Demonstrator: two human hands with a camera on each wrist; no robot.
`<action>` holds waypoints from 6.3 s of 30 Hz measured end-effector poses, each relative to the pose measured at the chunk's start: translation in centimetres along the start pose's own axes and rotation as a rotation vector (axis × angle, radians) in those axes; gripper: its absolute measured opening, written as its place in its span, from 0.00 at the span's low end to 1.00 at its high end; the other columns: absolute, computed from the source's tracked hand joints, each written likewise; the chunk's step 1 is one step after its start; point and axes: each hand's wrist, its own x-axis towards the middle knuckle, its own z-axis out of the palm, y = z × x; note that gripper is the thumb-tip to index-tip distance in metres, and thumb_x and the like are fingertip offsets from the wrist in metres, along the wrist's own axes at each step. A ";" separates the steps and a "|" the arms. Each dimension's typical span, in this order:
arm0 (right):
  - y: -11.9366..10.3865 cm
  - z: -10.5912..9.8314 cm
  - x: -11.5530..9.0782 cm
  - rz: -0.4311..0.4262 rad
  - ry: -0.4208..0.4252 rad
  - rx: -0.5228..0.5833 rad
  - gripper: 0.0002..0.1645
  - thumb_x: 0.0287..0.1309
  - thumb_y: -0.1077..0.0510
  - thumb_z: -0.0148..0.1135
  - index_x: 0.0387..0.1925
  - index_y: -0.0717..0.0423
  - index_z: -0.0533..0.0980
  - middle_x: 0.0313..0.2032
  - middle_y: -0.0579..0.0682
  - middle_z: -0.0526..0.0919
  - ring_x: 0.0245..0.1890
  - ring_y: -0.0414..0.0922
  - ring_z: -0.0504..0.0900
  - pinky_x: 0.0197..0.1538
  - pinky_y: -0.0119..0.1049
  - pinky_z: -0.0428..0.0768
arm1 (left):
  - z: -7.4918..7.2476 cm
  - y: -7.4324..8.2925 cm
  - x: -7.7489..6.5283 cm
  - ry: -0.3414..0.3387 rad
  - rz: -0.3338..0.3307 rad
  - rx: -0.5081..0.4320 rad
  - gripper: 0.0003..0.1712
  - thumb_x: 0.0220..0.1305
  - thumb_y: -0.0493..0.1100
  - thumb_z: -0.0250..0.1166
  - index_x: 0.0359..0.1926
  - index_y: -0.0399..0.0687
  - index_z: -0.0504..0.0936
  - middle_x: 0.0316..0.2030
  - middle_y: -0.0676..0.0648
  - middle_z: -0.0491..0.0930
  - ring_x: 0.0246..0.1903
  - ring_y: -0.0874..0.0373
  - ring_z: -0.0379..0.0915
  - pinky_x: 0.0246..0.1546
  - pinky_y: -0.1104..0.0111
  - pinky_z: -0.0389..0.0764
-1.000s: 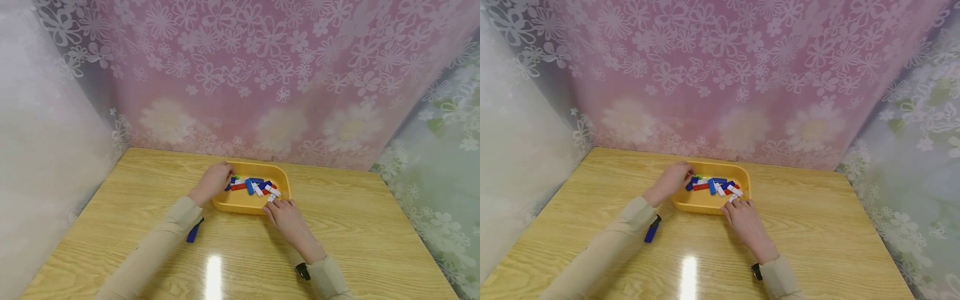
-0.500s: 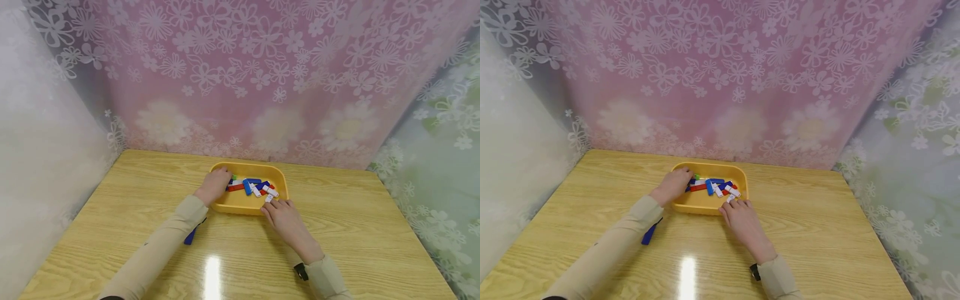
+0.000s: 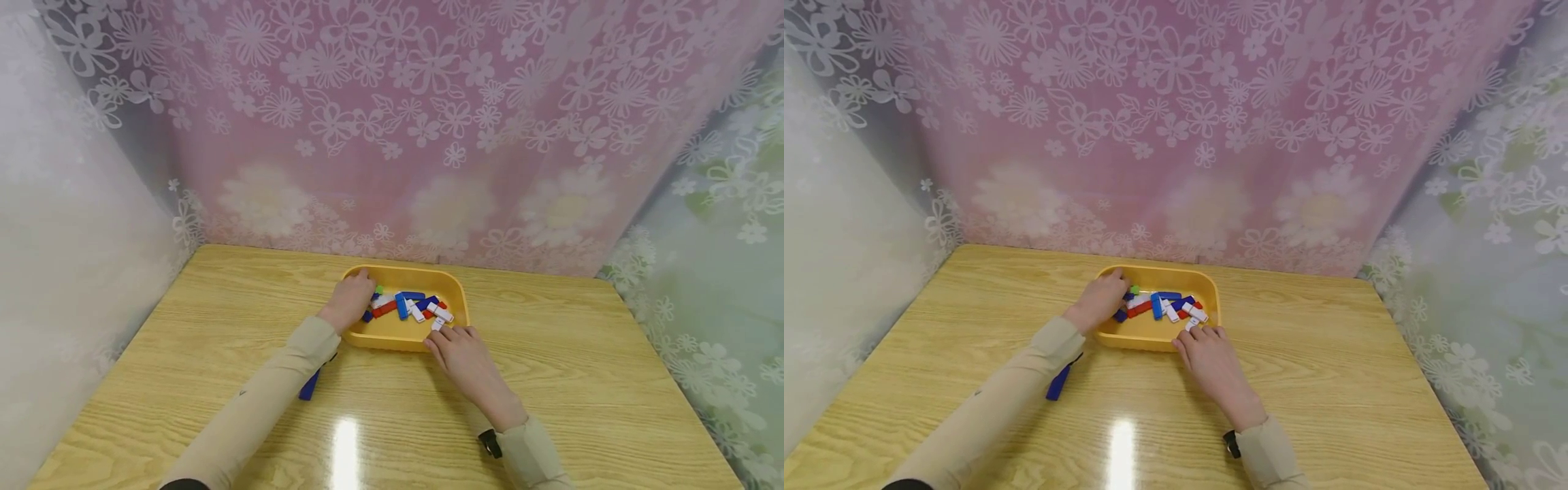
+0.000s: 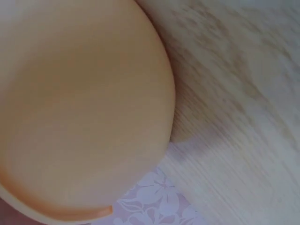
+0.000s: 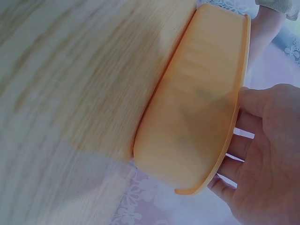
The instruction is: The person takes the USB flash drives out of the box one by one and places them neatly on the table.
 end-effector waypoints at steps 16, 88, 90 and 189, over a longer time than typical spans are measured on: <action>-0.1 -0.1 0.1 0.019 -0.020 0.012 0.11 0.73 0.51 0.58 0.39 0.52 0.82 0.36 0.48 0.84 0.38 0.50 0.79 0.50 0.47 0.73 | -1.9 0.5 -1.5 -0.043 -0.013 -0.314 0.17 0.71 0.37 0.65 0.59 0.48 0.81 0.49 0.43 0.81 0.42 0.53 0.77 0.45 0.62 0.81; -0.3 -0.2 0.0 0.022 -0.016 0.007 0.11 0.73 0.51 0.58 0.38 0.52 0.81 0.32 0.47 0.81 0.35 0.49 0.78 0.48 0.46 0.72 | -0.2 -1.4 -13.8 -0.008 -0.110 -0.359 0.16 0.55 0.47 0.78 0.42 0.45 0.88 0.37 0.49 0.80 0.40 0.52 0.73 0.56 0.53 0.76; -0.3 -0.2 0.0 0.016 -0.004 0.015 0.11 0.73 0.51 0.59 0.38 0.52 0.82 0.33 0.47 0.82 0.36 0.50 0.78 0.48 0.47 0.73 | -0.2 -1.4 -13.9 -0.011 -0.099 -0.372 0.16 0.55 0.46 0.78 0.42 0.45 0.87 0.37 0.49 0.80 0.40 0.52 0.74 0.60 0.50 0.73; -0.2 -0.1 -0.1 0.014 -0.013 0.036 0.10 0.72 0.51 0.60 0.38 0.52 0.82 0.34 0.47 0.82 0.36 0.50 0.79 0.50 0.49 0.74 | -1.3 -0.1 -2.0 -0.116 0.052 -0.461 0.10 0.61 0.42 0.74 0.41 0.48 0.82 0.29 0.52 0.79 0.25 0.60 0.71 0.29 0.69 0.72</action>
